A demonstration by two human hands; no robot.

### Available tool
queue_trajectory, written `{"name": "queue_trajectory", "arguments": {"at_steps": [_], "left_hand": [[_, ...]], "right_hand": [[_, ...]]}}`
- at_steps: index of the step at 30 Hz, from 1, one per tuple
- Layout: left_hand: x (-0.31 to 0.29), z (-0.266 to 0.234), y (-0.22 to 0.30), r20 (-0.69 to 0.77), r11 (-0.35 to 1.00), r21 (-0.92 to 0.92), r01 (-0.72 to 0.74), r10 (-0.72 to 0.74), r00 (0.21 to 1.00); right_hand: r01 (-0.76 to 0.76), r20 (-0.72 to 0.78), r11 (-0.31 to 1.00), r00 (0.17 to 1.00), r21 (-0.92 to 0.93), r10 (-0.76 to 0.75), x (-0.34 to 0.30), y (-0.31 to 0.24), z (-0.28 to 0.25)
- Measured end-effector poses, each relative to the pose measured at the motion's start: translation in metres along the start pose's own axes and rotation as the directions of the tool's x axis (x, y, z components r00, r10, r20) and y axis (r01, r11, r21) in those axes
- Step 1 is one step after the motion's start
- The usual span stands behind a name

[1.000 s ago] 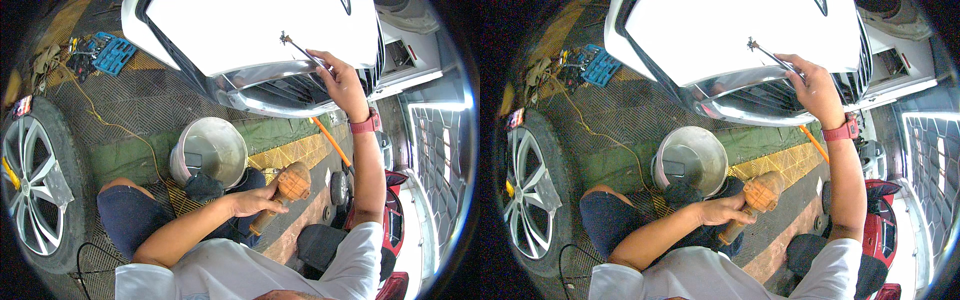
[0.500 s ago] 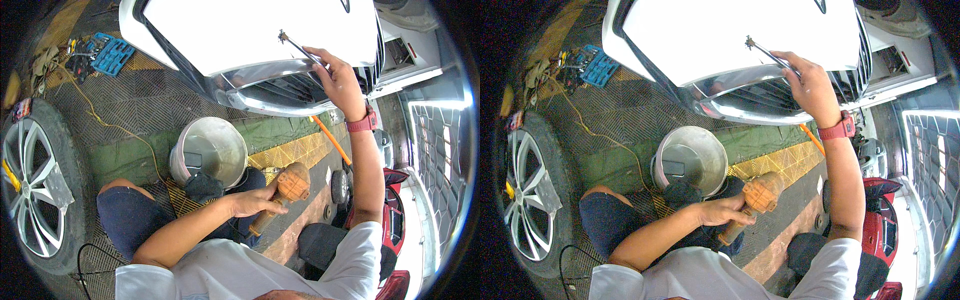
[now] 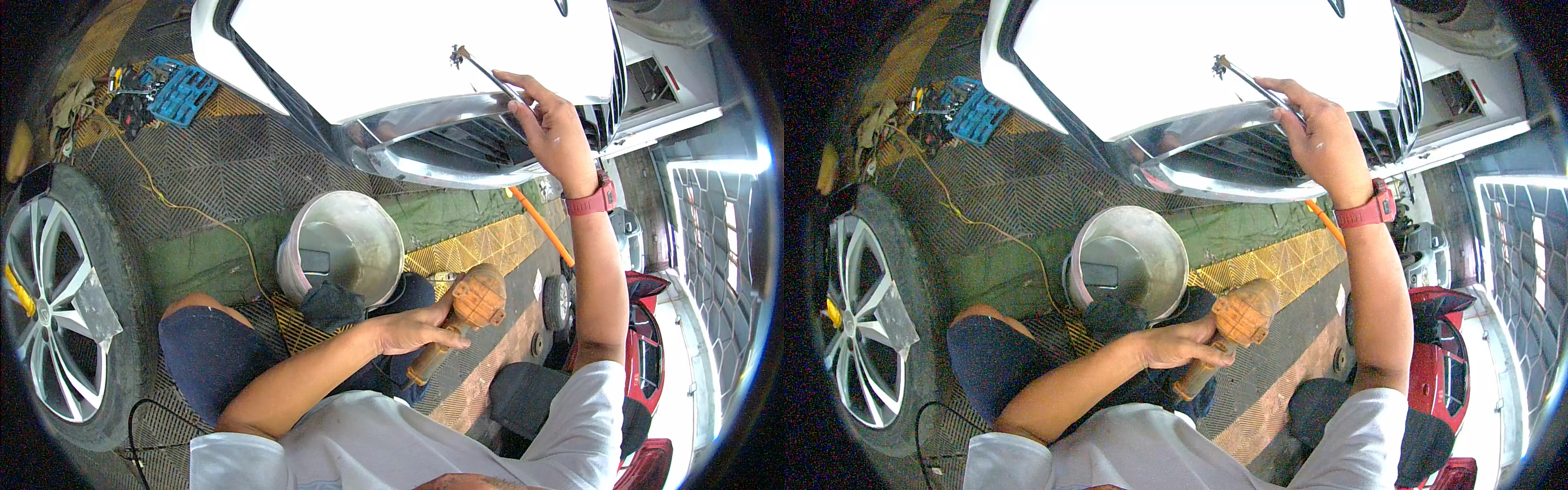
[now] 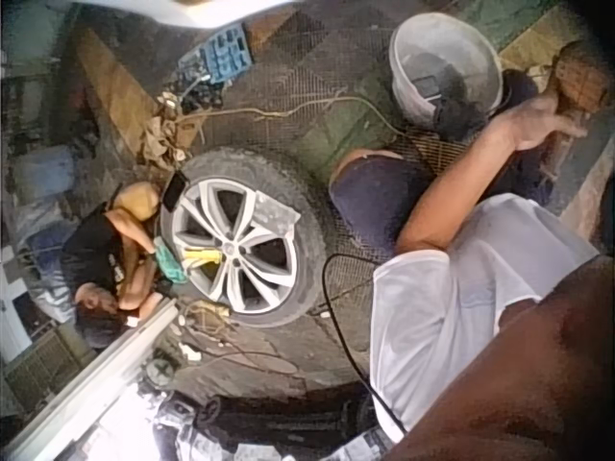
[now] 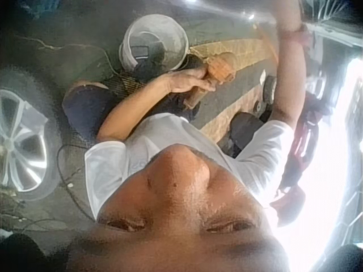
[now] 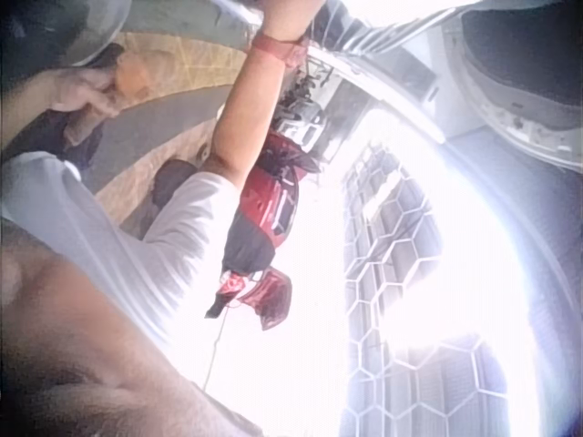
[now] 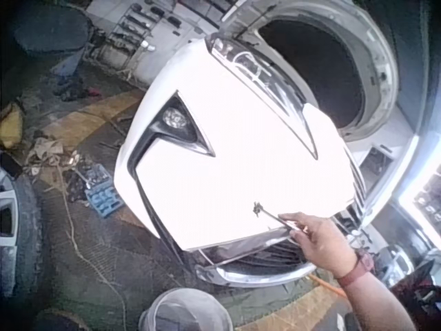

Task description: The person wipes the front bumper of a white car with a cloth. They then sit on the floor and use a power drill with a screwdriver attachment to work on the bumper area.

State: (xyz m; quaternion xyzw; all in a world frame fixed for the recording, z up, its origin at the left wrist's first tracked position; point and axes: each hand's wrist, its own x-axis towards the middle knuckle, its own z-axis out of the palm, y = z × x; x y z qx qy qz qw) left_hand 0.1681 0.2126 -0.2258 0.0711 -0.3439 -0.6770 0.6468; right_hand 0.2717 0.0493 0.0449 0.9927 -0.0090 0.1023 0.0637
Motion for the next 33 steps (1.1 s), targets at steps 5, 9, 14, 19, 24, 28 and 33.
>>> {"name": "queue_trajectory", "arguments": {"at_steps": [5, 9, 14, 19, 24, 28, 33], "left_hand": [[0.003, -0.002, -0.006, 0.015, 1.000, -0.001, 0.003, -0.003, 1.000], [0.003, -0.004, -0.008, 0.005, 1.000, -0.016, 0.000, 0.000, 1.000], [0.003, -0.003, -0.006, 0.012, 1.000, 0.001, 0.003, -0.003, 1.000], [-0.001, -0.001, 0.000, 0.013, 1.000, -0.014, 0.008, -0.008, 1.000], [0.003, -0.003, -0.006, 0.016, 1.000, -0.023, -0.015, 0.015, 1.000], [0.001, -0.004, -0.001, 0.015, 1.000, -0.029, -0.010, 0.010, 1.000], [0.001, -0.003, -0.002, 0.014, 1.000, -0.027, -0.014, 0.014, 1.000]], "right_hand": [[0.084, -0.041, 0.995, 0.995, -0.047, -0.086, -0.002, 0.010, 0.004], [0.003, 0.023, 0.999, 1.000, -0.045, -0.002, 0.003, -0.004, 0.000], [0.132, -0.064, 0.989, 0.989, -0.070, -0.136, 0.002, 0.011, 0.009], [0.014, 0.009, 1.000, 1.000, -0.017, -0.014, 0.002, 0.000, 0.002], [0.086, -0.053, 0.995, 0.995, -0.049, -0.089, -0.004, 0.014, 0.007], [0.039, -0.009, 0.999, 0.999, 0.008, -0.039, -0.001, 0.000, 0.003], [0.059, -0.023, 0.997, 0.998, -0.042, -0.060, -0.005, 0.005, 0.006]]}}
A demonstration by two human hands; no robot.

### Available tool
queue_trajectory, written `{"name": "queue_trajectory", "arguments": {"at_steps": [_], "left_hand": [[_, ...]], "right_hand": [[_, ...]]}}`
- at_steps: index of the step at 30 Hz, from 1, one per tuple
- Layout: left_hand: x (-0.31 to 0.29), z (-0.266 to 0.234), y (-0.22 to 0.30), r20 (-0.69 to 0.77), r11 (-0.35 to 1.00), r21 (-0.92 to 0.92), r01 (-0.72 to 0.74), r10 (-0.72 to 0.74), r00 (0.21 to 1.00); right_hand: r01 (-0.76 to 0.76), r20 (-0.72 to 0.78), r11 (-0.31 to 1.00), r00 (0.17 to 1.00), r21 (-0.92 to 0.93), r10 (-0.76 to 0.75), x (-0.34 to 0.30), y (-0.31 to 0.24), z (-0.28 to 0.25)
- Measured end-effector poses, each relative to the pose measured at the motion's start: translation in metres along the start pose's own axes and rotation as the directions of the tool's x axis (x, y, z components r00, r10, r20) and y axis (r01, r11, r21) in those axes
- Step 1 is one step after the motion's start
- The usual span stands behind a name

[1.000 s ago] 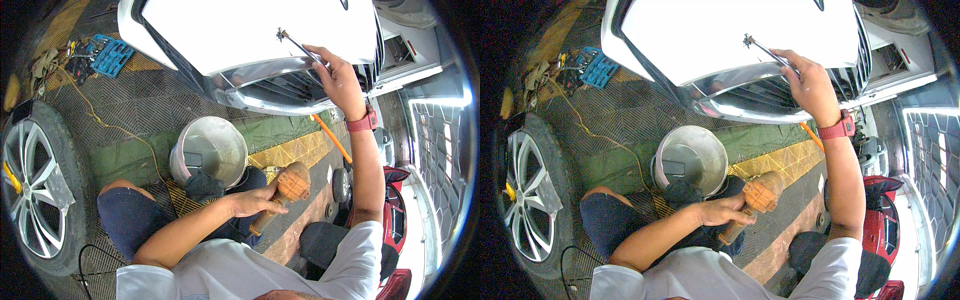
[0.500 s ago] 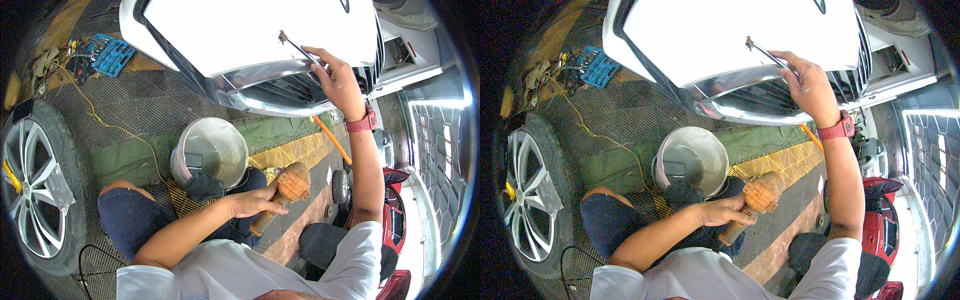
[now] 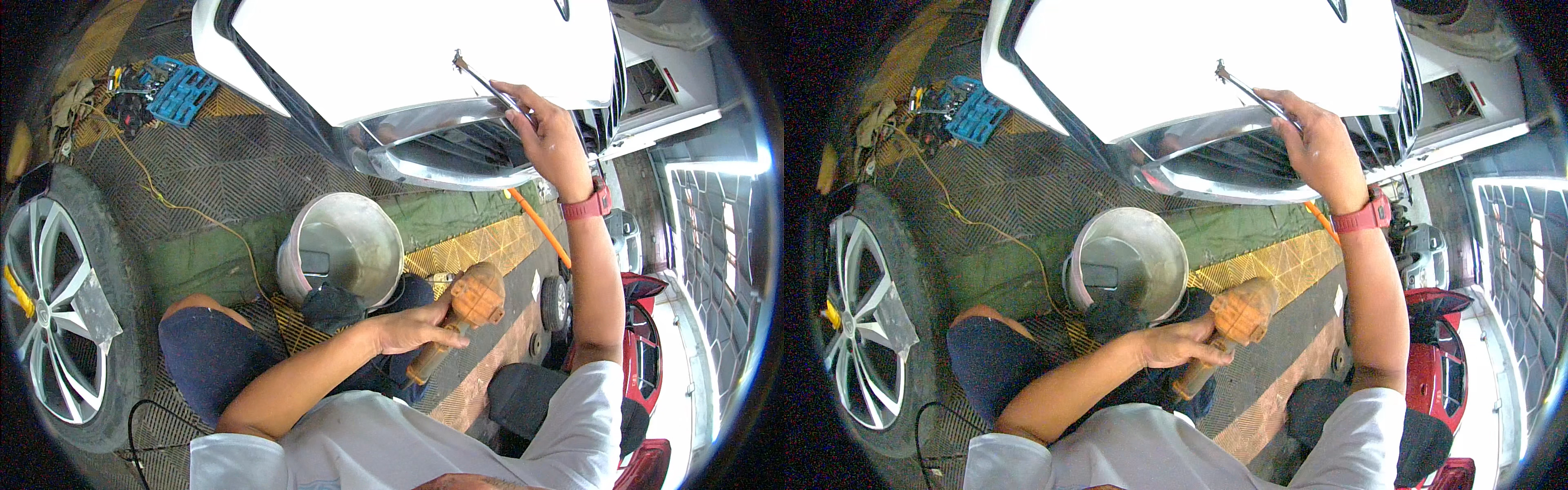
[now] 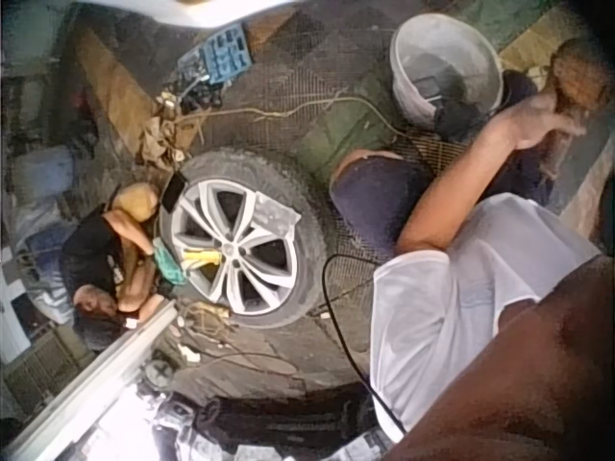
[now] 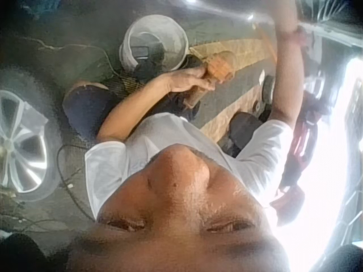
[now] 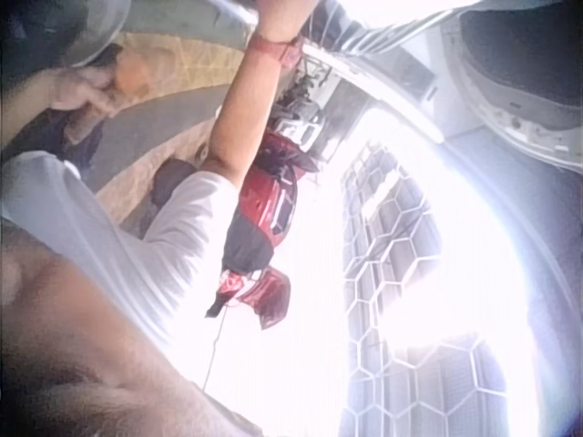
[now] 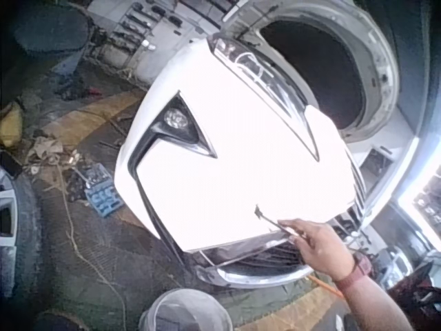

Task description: The person wipes the front bumper of a white car with a cloth. They then sit on the floor and use a power drill with a screwdriver attachment to work on the bumper area.

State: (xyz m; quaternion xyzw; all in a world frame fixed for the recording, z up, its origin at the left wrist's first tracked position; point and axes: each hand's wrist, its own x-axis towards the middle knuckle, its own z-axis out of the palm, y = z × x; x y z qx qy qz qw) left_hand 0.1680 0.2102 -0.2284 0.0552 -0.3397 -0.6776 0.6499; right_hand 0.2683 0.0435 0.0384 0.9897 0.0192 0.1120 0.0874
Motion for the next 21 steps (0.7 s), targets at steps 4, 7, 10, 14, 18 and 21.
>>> {"name": "queue_trajectory", "arguments": {"at_steps": [4, 7, 10, 14, 18, 21], "left_hand": [[0.000, -0.001, 0.000, -0.004, 0.999, 0.023, -0.026, 0.026, 1.000], [0.000, -0.003, 0.001, -0.007, 0.999, 0.019, 0.027, -0.027, 1.000], [-0.001, -0.005, -0.003, -0.008, 0.999, 0.027, 0.017, -0.017, 1.000], [0.001, -0.003, -0.003, -0.021, 1.000, 0.021, -0.002, 0.002, 1.000], [0.001, -0.004, -0.004, -0.004, 1.000, 0.008, 0.027, -0.027, 1.000], [0.000, -0.002, -0.007, -0.012, 1.000, 0.002, 0.016, -0.016, 1.000]], "right_hand": [[-0.078, 0.030, 0.991, 0.997, 0.111, 0.075, -0.003, -0.006, -0.002], [-0.112, 0.051, 0.990, 0.993, 0.085, 0.108, -0.004, -0.003, 0.001], [-0.055, 0.009, 0.995, 0.998, 0.080, 0.055, -0.005, -0.008, 0.003], [0.032, -0.033, 0.998, 0.999, 0.062, -0.030, -0.007, 0.001, 0.011], [0.098, -0.073, 0.994, 0.993, 0.045, -0.094, -0.005, 0.011, 0.017], [0.105, -0.082, 0.994, 0.991, 0.018, -0.103, -0.006, 0.011, 0.018]]}}
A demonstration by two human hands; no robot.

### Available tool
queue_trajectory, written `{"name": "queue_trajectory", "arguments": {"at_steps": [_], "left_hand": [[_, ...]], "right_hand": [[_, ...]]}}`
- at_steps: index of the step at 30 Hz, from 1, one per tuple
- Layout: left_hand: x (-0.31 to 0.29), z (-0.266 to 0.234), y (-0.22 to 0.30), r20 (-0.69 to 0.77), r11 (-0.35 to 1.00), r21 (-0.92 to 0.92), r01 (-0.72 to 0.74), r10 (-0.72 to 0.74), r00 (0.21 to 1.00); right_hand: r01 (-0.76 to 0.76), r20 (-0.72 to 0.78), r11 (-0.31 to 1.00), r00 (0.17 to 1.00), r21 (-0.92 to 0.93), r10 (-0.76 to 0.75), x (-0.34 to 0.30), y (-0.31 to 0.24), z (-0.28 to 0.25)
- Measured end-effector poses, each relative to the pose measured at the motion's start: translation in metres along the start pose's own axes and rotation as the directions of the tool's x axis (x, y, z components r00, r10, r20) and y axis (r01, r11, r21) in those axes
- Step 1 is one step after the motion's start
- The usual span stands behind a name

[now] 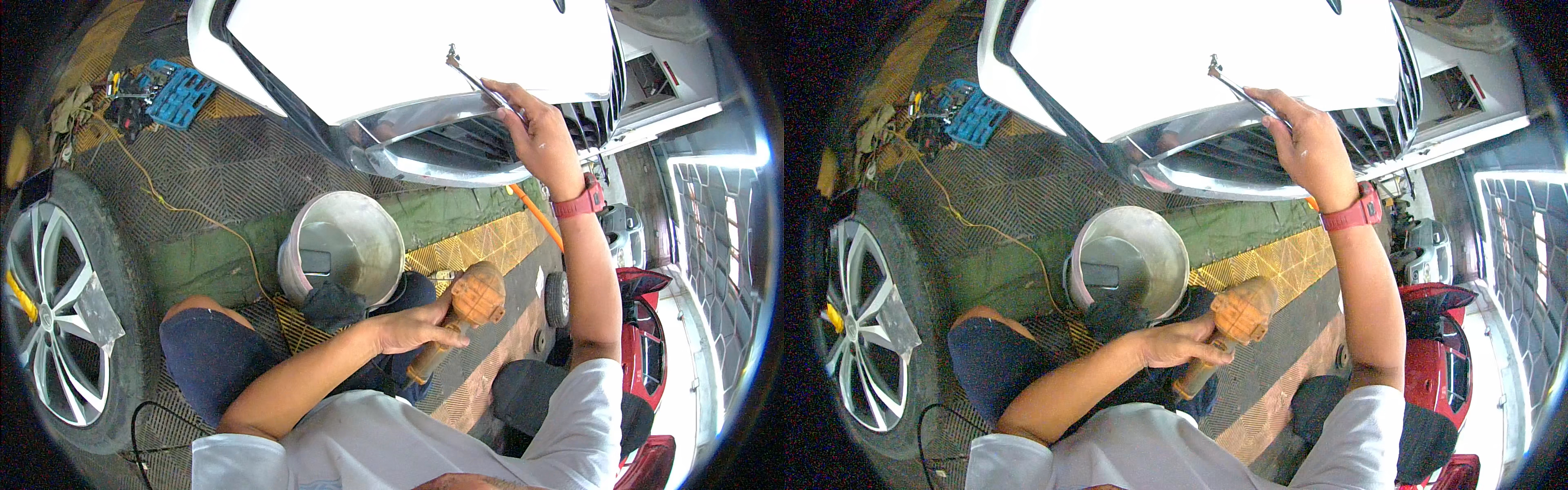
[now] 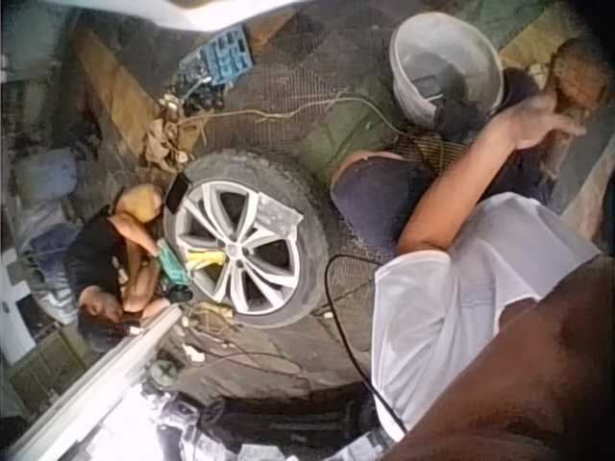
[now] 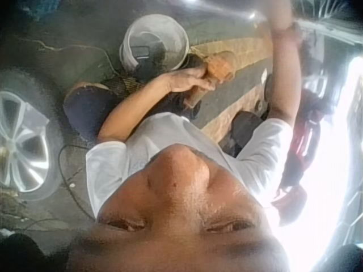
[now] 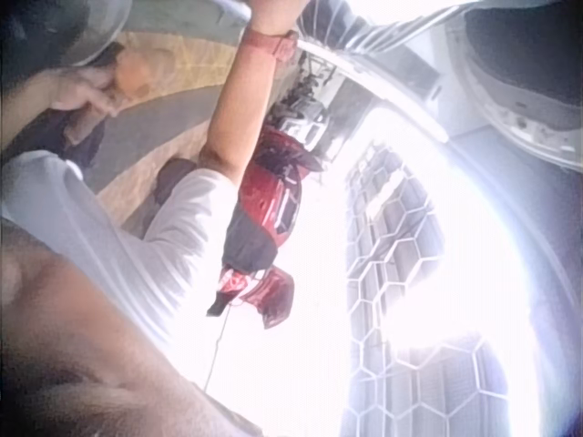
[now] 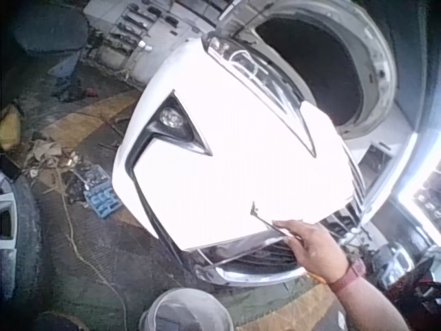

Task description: The person wipes the front bumper of a white car with a cloth. They then sit on the floor and use a power drill with a screwdriver attachment to work on the bumper area.

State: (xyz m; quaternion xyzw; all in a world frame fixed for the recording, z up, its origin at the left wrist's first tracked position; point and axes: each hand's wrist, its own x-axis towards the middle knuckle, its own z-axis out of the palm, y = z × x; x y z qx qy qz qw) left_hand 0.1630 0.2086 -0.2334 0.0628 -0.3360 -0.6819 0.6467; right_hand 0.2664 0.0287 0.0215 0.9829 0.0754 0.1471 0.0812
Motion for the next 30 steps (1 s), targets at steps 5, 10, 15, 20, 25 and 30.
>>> {"name": "queue_trajectory", "arguments": {"at_steps": [5, 10, 15, 20, 25, 30], "left_hand": [[0.001, -0.002, 0.000, 0.014, 0.999, 0.029, -0.020, 0.020, 1.000], [-0.001, 0.001, 0.005, 0.017, 1.000, 0.023, 0.006, -0.006, 1.000], [-0.002, 0.004, 0.008, 0.012, 1.000, 0.006, -0.030, 0.030, 0.999], [-0.003, 0.004, 0.011, 0.005, 1.000, 0.014, -0.011, 0.011, 1.000], [-0.003, 0.002, 0.007, 0.011, 0.999, 0.044, -0.031, 0.031, 0.999], [-0.002, 0.004, 0.006, 0.005, 1.000, 0.020, -0.019, 0.019, 1.000]], "right_hand": [[-0.105, 0.035, 0.994, 0.994, 0.043, 0.103, 0.002, -0.014, -0.007], [-0.069, 0.020, 0.997, 0.997, 0.039, 0.069, 0.002, -0.013, -0.007], [-0.033, 0.013, 0.999, 0.999, 0.012, 0.033, 0.000, -0.004, -0.003], [-0.066, 0.016, 0.998, 0.998, 0.005, 0.066, -0.003, -0.006, -0.003], [-0.127, 0.016, 0.991, 0.992, 0.047, 0.127, 0.004, -0.023, -0.008], [-0.098, 0.003, 0.993, 0.995, 0.066, 0.098, 0.000, 0.000, 0.000]]}}
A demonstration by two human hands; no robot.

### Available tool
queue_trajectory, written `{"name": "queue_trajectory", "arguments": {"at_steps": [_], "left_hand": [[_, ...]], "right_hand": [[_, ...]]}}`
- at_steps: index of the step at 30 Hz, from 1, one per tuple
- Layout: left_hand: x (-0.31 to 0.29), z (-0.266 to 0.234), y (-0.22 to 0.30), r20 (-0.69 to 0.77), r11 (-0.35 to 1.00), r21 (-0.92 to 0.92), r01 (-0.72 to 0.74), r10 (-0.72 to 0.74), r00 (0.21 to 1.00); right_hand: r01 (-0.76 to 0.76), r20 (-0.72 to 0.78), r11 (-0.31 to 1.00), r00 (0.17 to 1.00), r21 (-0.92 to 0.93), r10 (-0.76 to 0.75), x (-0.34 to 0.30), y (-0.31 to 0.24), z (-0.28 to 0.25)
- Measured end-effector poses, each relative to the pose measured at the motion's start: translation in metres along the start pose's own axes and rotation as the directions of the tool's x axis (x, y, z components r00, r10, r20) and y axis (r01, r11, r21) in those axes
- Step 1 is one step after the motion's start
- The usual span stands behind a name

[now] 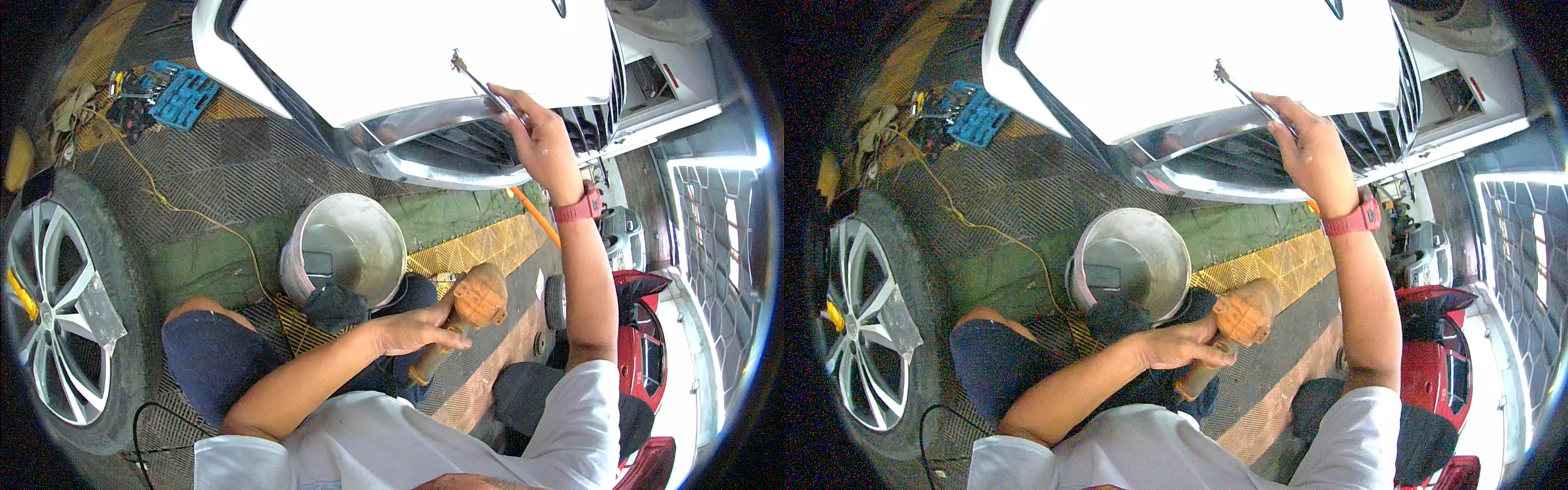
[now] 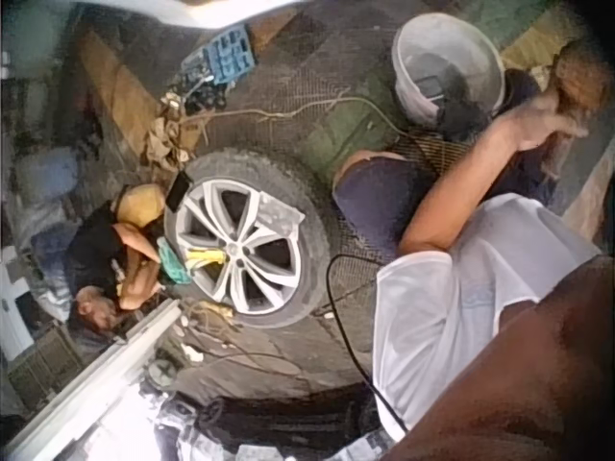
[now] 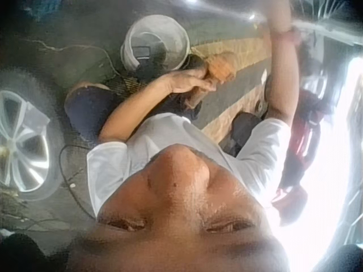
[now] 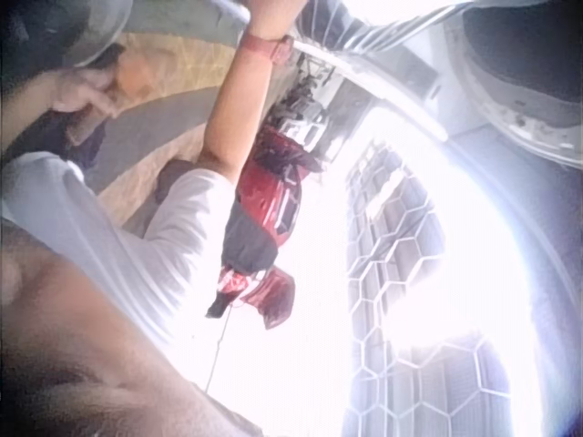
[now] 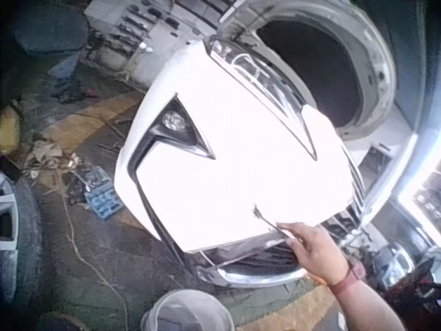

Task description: The person wipes the front bumper of a white car with a cloth. They then sit on the floor and use a power drill with a screwdriver attachment to work on the bumper area.

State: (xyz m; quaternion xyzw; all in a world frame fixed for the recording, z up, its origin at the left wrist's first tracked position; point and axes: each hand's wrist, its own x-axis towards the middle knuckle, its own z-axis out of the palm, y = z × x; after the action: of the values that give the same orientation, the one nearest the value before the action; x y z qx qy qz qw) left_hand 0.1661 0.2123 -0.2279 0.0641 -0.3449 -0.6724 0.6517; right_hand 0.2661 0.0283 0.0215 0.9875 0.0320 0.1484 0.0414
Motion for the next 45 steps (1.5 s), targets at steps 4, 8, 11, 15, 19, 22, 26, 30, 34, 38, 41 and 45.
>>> {"name": "queue_trajectory", "arguments": {"at_steps": [4, 8, 11, 15, 19, 22, 26, 30, 34, 38, 41, 45], "left_hand": [[-0.003, -0.001, 0.004, 0.012, 1.000, 0.000, 0.005, -0.005, 1.000], [-0.001, -0.002, 0.002, -0.012, 1.000, 0.003, -0.007, 0.007, 1.000], [-0.001, -0.002, 0.003, -0.028, 1.000, 0.001, -0.010, 0.010, 1.000], [-0.001, -0.004, 0.001, -0.012, 1.000, -0.002, -0.005, 0.005, 1.000], [0.002, -0.006, -0.003, 0.001, 1.000, 0.019, 0.001, -0.001, 1.000], [0.002, -0.008, -0.006, -0.027, 0.999, -0.001, 0.033, -0.033, 0.999], [0.002, -0.006, -0.008, -0.051, 0.999, -0.032, 0.036, -0.038, 0.998], [0.004, -0.006, -0.006, -0.069, 0.998, -0.043, 0.047, -0.050, 0.996], [-0.005, -0.020, 0.005, -0.145, 0.987, -0.160, 0.025, -0.048, 0.988], [-0.009, -0.030, 0.021, -0.262, 0.995, -0.033, -0.090, 0.078, 0.962], [-0.011, -0.047, 0.026, -0.292, 0.990, -0.069, -0.124, 0.099, 0.951], [-0.019, -0.048, 0.036, -0.380, 0.967, -0.122, -0.225, 0.164, 0.910]], "right_hand": [[-0.039, 0.031, 0.999, 0.999, -0.033, 0.040, -0.003, -0.008, -0.006], [-0.117, 0.033, 0.993, 0.993, 0.013, 0.116, 0.001, -0.019, -0.006], [-0.136, 0.046, 0.991, 0.990, 0.006, 0.135, -0.004, -0.016, -0.004], [-0.112, 0.039, 0.992, 0.993, 0.049, 0.111, -0.014, -0.015, -0.004], [-0.062, 0.012, 0.998, 0.998, 0.005, 0.061, -0.013, -0.011, 0.001], [-0.044, -0.022, 0.998, 0.999, 0.052, 0.045, -0.012, -0.011, 0.004], [-0.163, -0.011, 0.979, 0.986, 0.121, 0.166, -0.020, -0.015, -0.001], [0.015, -0.177, 0.999, 0.984, 0.047, -0.006, -0.018, -0.001, 0.010], [-0.045, -0.391, 0.949, 0.904, 0.312, 0.171, -0.021, -0.036, -0.011], [-0.001, -0.346, 0.984, 0.936, 0.178, 0.063, -0.036, -0.020, -0.005], [0.023, -0.329, 0.994, 0.944, 0.109, 0.014, -0.033, 0.007, 0.027], [-0.040, -0.254, 0.999, 0.966, 0.017, 0.043, -0.026, 0.015, 0.037]]}}
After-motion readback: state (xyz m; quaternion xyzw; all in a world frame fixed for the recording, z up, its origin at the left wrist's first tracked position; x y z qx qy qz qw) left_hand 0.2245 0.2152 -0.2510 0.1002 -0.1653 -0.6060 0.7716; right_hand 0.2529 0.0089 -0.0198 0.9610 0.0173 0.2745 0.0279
